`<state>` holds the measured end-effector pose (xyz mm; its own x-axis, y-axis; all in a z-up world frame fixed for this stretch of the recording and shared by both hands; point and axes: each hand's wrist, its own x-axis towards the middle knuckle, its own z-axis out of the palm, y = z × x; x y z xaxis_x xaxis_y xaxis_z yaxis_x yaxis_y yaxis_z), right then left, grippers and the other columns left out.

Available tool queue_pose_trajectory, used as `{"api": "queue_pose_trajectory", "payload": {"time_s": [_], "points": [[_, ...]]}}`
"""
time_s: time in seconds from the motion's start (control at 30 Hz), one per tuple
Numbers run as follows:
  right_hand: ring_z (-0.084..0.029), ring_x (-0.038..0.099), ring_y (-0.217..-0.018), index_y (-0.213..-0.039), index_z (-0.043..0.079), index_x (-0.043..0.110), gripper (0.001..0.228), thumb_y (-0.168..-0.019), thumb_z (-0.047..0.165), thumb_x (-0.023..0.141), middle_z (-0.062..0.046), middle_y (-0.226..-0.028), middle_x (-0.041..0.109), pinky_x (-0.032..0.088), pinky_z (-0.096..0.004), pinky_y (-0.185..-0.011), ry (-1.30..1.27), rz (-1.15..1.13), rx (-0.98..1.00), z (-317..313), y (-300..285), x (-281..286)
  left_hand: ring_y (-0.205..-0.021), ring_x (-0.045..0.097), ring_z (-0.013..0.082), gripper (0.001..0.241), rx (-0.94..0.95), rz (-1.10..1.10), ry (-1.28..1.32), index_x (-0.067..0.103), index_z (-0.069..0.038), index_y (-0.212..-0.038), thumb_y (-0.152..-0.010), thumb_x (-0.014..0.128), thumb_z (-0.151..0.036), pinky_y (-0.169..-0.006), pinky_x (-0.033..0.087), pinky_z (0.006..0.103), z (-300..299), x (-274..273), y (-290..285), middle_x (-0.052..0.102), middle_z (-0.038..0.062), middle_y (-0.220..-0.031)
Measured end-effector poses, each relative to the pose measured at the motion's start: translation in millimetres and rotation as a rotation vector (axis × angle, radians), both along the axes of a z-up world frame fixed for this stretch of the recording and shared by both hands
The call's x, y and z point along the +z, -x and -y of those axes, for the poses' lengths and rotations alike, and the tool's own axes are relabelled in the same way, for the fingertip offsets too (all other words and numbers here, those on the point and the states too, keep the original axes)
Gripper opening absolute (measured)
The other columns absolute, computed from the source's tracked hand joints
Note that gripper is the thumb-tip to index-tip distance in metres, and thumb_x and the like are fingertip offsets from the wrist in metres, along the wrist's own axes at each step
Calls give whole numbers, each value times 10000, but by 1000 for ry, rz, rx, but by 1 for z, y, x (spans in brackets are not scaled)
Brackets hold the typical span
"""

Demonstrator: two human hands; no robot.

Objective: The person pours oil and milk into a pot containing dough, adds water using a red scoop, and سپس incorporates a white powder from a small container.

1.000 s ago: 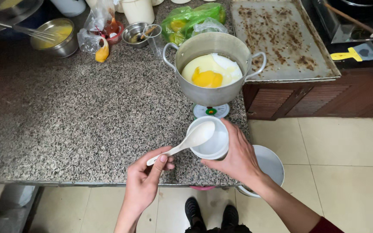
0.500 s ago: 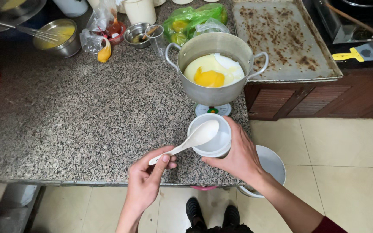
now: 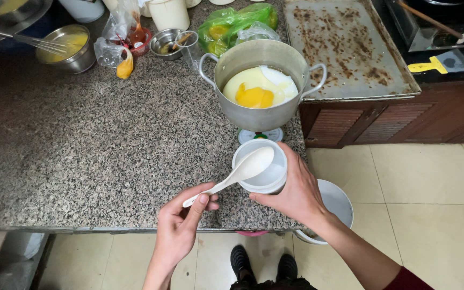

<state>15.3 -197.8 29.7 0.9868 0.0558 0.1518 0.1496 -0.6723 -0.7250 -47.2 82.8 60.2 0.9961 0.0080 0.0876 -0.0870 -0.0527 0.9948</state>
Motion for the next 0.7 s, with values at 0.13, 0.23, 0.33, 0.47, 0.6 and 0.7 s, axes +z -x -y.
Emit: {"api": "queue_pose_trajectory", "payload": {"time_s": [0.13,0.23,0.33,0.47,0.6,0.7], "points": [[-338,594,-1501,-1668,166,417,1376,-535,475,1132,-111,-1641,630,513,-511,-1152,5,-47,-17,1,0,4,-886,910,241,360,13,-29,29,835,-22,-1356,-1064,724,-200,-869,731,322,1,-5,-2,922,190,-1079],[-335,601,-1494,-1666,154,428,1375,-526,462,1133,-116,-1638,633,512,-499,-1154,-3,-35,-23,3,-1,3,-882,905,279,367,26,-30,126,812,25,-1365,-1066,717,-167,-877,743,357,3,-9,-2,909,233,-1081],[-350,603,-1489,-1674,162,425,1392,-517,485,1127,-124,-1651,620,516,-509,-1149,0,-52,-45,4,-1,2,-863,896,314,369,63,-7,208,791,71,-1366,-1072,702,-135,-883,754,397,6,-6,-7,894,269,-1058],[-361,616,-1479,-1677,178,423,1427,-480,499,1130,-117,-1655,614,536,-521,-1136,1,-91,-96,9,-2,-2,-804,885,338,394,232,-37,298,778,89,-1380,-1062,693,-129,-923,756,490,16,19,-20,886,295,-969],[-352,559,-1542,-1718,208,380,1472,-501,510,1151,-99,-1722,550,522,-577,-1175,13,-166,-120,16,-2,-10,-838,871,328,401,249,47,367,750,79,-1423,-1078,674,-110,-929,759,515,30,59,-47,878,258,-993],[-334,580,-1533,-1711,220,388,1473,-490,508,1160,-65,-1714,568,515,-542,-1181,25,-176,-136,21,-1,-21,-882,879,323,435,312,75,294,744,68,-1440,-1079,674,-164,-925,750,431,46,83,-76,867,253,-1035]]}}
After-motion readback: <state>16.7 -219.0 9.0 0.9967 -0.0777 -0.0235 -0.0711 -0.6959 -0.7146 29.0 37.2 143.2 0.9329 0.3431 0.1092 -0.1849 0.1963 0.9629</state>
